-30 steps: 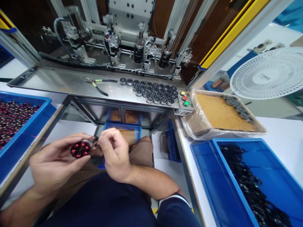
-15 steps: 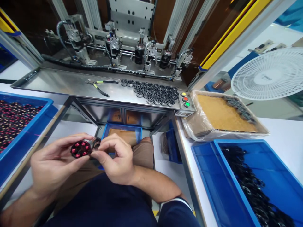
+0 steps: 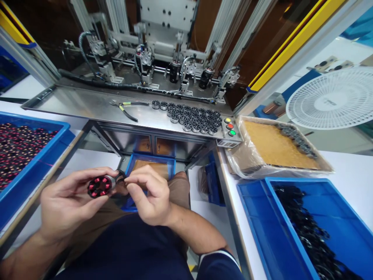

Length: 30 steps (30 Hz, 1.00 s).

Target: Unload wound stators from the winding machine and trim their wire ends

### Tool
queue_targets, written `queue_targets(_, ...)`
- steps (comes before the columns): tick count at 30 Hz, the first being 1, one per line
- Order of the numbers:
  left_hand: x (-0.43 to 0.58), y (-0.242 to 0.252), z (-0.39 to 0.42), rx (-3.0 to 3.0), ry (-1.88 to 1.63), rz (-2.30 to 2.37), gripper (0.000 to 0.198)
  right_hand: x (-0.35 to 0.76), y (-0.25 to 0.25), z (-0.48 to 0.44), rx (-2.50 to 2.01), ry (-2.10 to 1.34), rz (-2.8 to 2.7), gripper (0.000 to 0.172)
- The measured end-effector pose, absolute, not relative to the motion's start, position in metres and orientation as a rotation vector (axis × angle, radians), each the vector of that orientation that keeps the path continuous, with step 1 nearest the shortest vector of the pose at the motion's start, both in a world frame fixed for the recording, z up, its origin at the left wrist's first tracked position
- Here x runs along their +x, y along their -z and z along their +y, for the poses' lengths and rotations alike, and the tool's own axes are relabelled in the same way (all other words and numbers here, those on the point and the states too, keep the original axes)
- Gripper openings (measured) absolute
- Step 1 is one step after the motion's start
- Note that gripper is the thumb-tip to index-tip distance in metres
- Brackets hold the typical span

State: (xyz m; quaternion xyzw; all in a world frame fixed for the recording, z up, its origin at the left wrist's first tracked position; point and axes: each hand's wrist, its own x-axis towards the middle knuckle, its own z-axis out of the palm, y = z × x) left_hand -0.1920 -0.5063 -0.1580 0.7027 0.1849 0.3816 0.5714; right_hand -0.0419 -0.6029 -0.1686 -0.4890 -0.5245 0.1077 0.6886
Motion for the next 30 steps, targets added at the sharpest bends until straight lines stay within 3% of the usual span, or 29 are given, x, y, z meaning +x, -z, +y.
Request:
queue_targets(17,-0.188,0.152,-0.51,1.603,-0.957,0.439,0.044,-0.048,0.162,-0.604,-0.985,-0.026,-1.307,0.02)
queue_targets(23,-0.185,0.142,-0.508,1.399,-0.697,0.329,0.038,-0.013,0.147,-0.596,-0.943,-0.173,-1.528,0.043)
queue_targets(30,-0.182,0.15,-0.507,1.25,-0.513,0.265,0.035,-0.003,0.131,-0.584,-0.792,-0.197,-1.823,0.012)
